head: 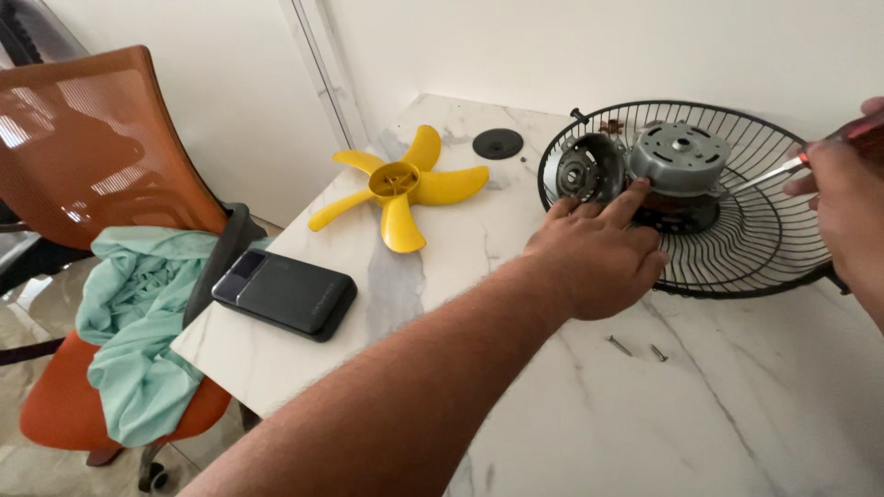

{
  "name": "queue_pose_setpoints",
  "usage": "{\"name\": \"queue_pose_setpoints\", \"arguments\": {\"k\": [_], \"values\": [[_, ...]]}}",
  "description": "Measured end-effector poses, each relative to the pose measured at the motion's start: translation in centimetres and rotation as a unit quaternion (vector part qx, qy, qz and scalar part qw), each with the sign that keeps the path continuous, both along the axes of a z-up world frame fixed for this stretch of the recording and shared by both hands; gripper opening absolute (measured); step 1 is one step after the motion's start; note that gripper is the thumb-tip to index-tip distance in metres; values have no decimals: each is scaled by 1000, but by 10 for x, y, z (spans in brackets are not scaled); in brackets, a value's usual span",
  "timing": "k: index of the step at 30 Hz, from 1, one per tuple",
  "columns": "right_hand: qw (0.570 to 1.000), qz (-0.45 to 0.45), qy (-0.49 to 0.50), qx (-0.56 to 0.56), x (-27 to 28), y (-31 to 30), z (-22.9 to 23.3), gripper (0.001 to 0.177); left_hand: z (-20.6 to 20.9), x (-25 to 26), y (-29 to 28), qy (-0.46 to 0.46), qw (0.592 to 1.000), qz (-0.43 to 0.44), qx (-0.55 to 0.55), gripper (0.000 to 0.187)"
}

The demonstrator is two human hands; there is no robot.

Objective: The person uses a screwdriver to loosen and remove screws from the motor housing of a disassembled table fan. The fan blades and front grille are already removed and placed on the table. The person continues unscrewing the motor housing throughout the clip.

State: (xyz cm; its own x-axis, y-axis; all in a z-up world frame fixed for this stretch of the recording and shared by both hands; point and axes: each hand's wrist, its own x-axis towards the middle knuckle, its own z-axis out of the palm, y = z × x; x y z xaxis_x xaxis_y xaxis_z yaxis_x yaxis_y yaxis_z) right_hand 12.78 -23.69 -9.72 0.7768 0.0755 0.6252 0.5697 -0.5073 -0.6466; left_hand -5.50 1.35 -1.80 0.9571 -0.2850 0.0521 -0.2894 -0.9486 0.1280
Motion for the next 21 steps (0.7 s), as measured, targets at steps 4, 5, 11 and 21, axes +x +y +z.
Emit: {"name": "queue_pose_setpoints", "arguments": {"k": [4,5,11,21], "values": [[1000,-9,2,-10,-2,-2,-1,24,3,0,0,4,1000,-6,2,48],[1000,13,7,11,-2,-2,1,27,3,0,1,3,1000,-6,1,47],[999,1,32,9,-13,3,12,25,1,-1,1,1,1000,-3,-8,47],[999,-7,32,35,7,-5,-1,20,1,1,1,2,1000,-3,-12,46]]}}
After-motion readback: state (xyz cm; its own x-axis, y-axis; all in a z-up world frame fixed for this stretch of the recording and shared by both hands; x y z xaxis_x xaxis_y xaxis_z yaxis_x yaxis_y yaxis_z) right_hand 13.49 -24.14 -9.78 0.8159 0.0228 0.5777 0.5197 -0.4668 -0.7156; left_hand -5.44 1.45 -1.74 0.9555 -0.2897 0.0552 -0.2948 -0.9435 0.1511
